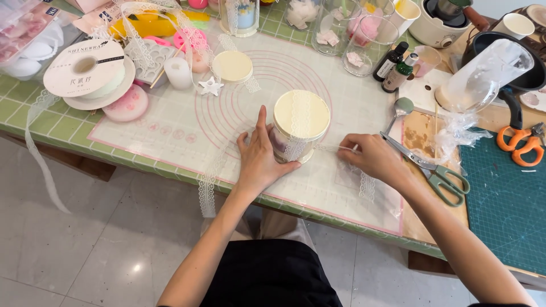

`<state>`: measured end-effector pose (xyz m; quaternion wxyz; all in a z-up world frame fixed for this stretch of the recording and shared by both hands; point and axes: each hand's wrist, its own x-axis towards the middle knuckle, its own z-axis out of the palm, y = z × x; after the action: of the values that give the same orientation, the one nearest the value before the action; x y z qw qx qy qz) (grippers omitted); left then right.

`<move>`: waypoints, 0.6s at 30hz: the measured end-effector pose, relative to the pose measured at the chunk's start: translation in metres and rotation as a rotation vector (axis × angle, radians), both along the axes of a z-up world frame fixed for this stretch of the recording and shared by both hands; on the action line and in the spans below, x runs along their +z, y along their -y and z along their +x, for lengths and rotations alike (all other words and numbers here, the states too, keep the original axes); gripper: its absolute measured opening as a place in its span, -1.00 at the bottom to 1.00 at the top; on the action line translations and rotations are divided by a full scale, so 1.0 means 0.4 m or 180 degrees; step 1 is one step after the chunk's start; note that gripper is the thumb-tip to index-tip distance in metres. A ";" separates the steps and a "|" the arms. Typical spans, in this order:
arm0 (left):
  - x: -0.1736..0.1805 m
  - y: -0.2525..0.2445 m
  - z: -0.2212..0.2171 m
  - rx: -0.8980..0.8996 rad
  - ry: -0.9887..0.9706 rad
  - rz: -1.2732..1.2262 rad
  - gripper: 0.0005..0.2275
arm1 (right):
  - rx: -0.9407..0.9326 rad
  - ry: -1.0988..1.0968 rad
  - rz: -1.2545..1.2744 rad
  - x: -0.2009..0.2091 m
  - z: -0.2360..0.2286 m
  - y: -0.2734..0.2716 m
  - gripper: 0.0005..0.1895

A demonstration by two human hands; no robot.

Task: Decorating a transparent candle container with lace ribbon and a lid.

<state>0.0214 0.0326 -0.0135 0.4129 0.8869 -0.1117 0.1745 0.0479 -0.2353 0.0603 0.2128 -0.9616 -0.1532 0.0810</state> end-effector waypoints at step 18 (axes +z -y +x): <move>0.004 0.002 0.001 0.0037 -0.0044 0.0012 0.34 | 0.0312 -0.0065 0.0689 -0.117 0.060 0.069 -0.72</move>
<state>0.0216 0.0320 -0.0118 0.4110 0.8895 -0.1040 0.1706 0.0719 -0.2630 0.0137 0.3127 -0.9235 -0.2057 0.0840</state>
